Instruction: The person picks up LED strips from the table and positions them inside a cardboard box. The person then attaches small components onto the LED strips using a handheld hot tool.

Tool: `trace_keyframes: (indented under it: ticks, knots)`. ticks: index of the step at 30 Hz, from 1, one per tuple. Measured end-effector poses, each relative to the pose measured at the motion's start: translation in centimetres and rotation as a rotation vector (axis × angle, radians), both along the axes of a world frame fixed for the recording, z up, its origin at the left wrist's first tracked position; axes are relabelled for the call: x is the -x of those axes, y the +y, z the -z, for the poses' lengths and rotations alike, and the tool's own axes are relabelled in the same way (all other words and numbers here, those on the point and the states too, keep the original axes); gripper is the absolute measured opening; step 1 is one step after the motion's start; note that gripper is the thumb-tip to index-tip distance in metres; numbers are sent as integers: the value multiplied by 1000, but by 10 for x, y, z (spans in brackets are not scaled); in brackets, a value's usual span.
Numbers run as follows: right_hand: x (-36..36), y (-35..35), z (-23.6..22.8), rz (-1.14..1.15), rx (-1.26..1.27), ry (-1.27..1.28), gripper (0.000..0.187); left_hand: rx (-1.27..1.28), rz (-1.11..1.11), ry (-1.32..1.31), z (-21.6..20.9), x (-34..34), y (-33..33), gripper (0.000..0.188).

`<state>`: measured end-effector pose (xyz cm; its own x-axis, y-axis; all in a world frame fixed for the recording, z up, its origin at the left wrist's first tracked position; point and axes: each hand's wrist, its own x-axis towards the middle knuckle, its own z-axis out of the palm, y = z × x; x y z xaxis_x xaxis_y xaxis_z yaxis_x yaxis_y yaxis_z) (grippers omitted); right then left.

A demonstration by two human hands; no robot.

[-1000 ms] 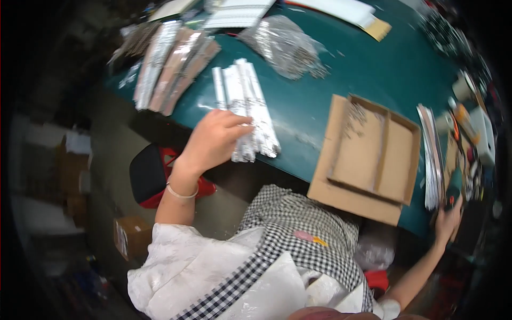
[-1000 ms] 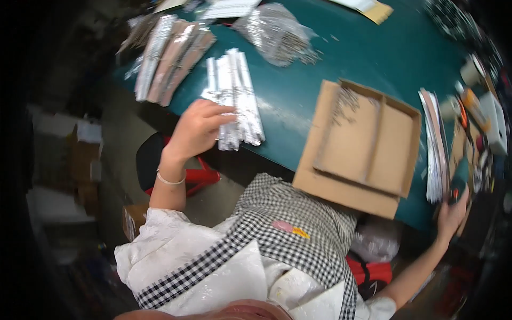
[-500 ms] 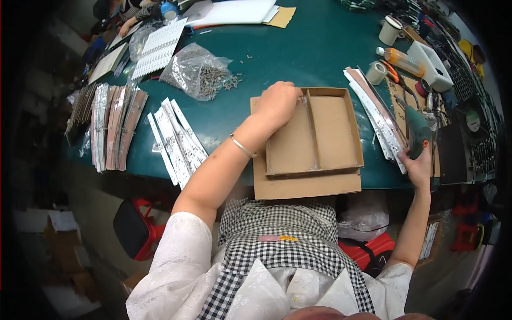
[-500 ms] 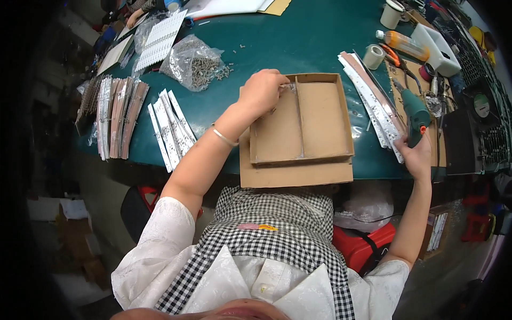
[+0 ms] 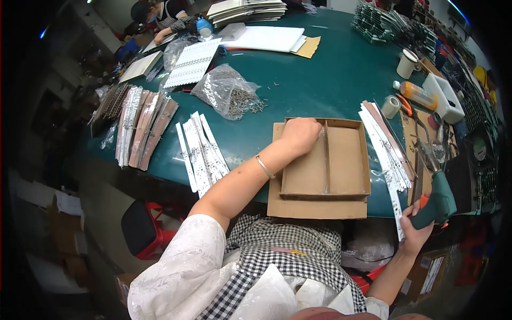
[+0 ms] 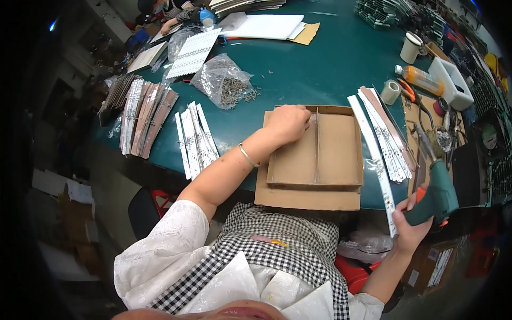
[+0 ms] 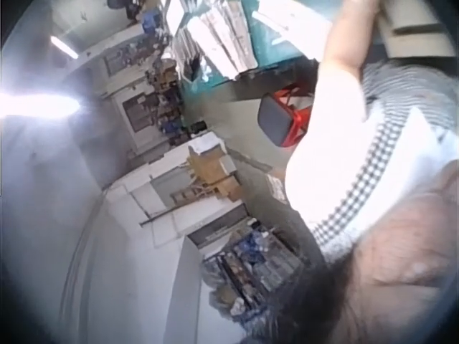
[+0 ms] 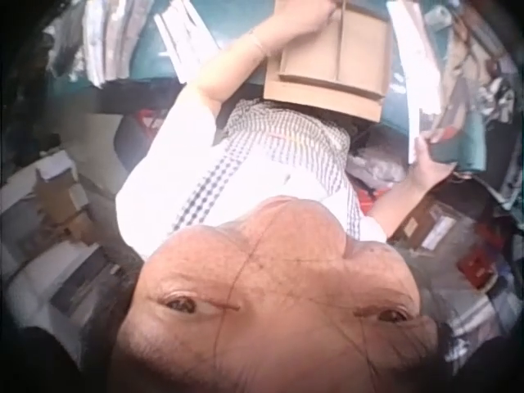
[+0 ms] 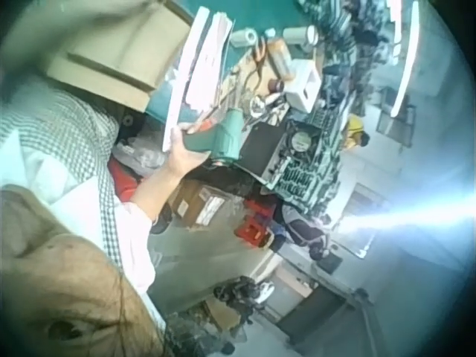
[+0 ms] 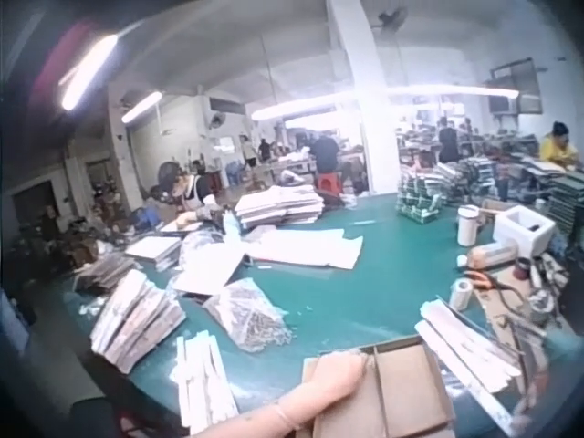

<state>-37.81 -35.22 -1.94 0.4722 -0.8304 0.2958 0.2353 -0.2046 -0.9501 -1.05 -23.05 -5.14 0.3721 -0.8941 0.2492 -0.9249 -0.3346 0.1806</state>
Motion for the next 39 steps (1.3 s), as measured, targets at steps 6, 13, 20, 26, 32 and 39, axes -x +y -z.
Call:
trace_keyframes:
  ticks: [6, 13, 20, 26, 32, 39]
  knots:
    - [-28, 47, 3, -152, -96, -89, 80, -180, 36, -5, -13, 12, 29, 14]
    - [-65, 92, 19, -132, -247, 79, 75, 53, 17, -25, -5, 21, 48, 9]
    - [-81, 111, 41, -131, -172, 111, 52, 315, -24, 164, -1, 25, 62, 7]
    - [-79, 101, 43, -40, 37, 90, 51, 460, 84, 366, -5, 33, 64, 11]
    - [-115, 84, 9, -72, -8, -10, 39, 655, 102, 645, -26, 56, 76, 28]
    - [-145, 74, 2, -305, -150, 117, 60, 743, 279, 461, -40, 79, 78, 40]
